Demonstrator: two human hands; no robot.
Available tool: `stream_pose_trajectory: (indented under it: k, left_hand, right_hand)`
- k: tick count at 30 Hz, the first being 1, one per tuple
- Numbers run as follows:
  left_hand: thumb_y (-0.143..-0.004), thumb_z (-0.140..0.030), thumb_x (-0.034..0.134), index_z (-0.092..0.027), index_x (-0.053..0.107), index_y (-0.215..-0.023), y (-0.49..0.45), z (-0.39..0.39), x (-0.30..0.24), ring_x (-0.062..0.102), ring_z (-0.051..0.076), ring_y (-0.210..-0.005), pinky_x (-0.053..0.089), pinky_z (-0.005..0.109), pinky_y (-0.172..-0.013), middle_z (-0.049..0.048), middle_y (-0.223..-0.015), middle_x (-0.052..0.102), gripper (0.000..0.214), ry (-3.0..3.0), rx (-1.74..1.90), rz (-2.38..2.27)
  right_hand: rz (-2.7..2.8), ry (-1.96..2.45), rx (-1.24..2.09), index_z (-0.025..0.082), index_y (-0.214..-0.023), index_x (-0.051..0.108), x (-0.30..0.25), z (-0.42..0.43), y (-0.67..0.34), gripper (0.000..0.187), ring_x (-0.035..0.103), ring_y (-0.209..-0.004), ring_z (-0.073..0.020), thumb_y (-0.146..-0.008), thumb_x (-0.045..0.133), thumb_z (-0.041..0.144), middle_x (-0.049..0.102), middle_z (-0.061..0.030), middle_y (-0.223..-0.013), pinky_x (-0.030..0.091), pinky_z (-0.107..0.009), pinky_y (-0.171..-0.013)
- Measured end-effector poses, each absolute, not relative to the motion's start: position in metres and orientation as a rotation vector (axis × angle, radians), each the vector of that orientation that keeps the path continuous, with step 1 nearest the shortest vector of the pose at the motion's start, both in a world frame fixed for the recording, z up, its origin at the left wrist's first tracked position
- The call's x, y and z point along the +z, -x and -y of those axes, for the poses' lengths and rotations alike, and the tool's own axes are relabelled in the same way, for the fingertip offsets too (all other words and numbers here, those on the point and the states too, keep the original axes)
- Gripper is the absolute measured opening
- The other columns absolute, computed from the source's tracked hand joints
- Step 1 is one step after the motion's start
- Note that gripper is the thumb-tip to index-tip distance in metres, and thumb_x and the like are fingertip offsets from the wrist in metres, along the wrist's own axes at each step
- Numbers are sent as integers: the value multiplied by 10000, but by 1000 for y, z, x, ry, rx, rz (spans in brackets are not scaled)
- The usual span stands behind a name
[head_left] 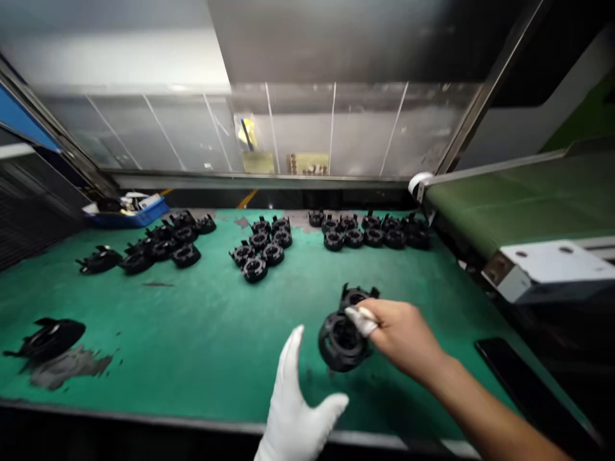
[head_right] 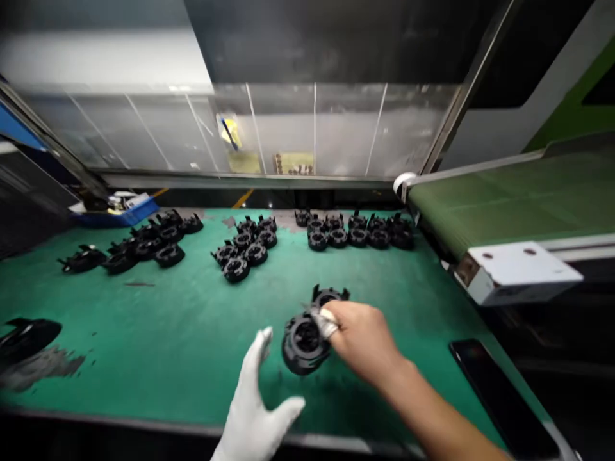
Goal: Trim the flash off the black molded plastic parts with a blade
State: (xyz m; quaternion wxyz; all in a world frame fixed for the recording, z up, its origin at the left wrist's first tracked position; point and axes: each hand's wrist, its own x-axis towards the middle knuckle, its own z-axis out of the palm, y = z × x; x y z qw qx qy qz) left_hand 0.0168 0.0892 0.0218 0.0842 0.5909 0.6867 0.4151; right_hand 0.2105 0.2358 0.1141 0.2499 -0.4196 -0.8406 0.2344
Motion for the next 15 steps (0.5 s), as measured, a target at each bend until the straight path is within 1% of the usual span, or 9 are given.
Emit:
stream_pose_trajectory:
  k: [1,3,5,6,8,10,13,15]
  left_hand:
    - [-715,-327,785,-208,213,-1551,-15,-88,20,487,360,-1372,492,541,-1078,181,-1515,449,1020,-1718,1222,-2042]
    - [-724,-353,797,-198,213,-1547,-10,-85,15,511,341,-1352,467,529,-1102,182,-1470,494,1021,-1701,1184,-2009]
    - [-751,-375,787,-180,247,-1534,-6,-80,9,528,330,-1335,457,515,-1111,186,-1437,521,970,-1731,1143,-1990]
    - [-760,-384,781,-171,253,-1531,-4,-78,7,521,332,-1341,450,514,-1118,190,-1437,519,959,-1752,1119,-1983]
    - [-772,-393,770,-163,244,-1536,-1,-75,4,484,340,-1373,426,520,-1138,194,-1462,496,956,-1785,1071,-1981]
    - [-774,-406,765,-160,232,-1542,-2,-75,3,456,345,-1393,406,528,-1153,191,-1484,476,967,-1811,1043,-1982]
    - [-754,-433,775,-151,239,-1543,-7,-74,5,468,351,-1377,398,534,-1157,187,-1477,485,994,-1848,1050,-1992]
    - [-759,-423,768,-151,248,-1543,-6,-69,7,479,355,-1364,393,540,-1157,187,-1468,496,979,-1879,1070,-2020]
  right_hand:
    - [2264,1154,714,244,-896,751,91,-212,-191,183,678,-808,-225,-910,572,283,764,-38,-874,469,-301,-711]
    - [2247,1216,827,246,-1052,745,58,-176,-168,242,697,-912,-234,-915,546,250,773,-52,-1008,493,-307,-799]
    - [2164,1311,942,232,-1195,700,40,-155,-166,312,702,-954,-225,-957,509,299,762,-65,-1092,512,-299,-822]
    - [2085,1359,1012,222,-1236,679,36,-149,-171,340,701,-970,-223,-973,502,345,756,-70,-1117,519,-294,-822]
    - [1888,1455,1150,203,-1261,664,33,-143,-187,401,687,-1006,-233,-973,518,441,743,-78,-1143,525,-297,-826]
    - [1741,1555,1228,185,-1251,671,34,-139,-203,462,673,-999,-251,-945,553,511,741,-82,-1117,525,-318,-824]
    - [1692,1678,1232,156,-1241,680,33,-133,-218,538,670,-895,-257,-924,549,571,747,-85,-1013,532,-349,-788]
    - [1691,1703,1236,158,-1204,705,31,-126,-224,556,677,-908,-284,-903,547,598,750,-90,-989,544,-384,-814]
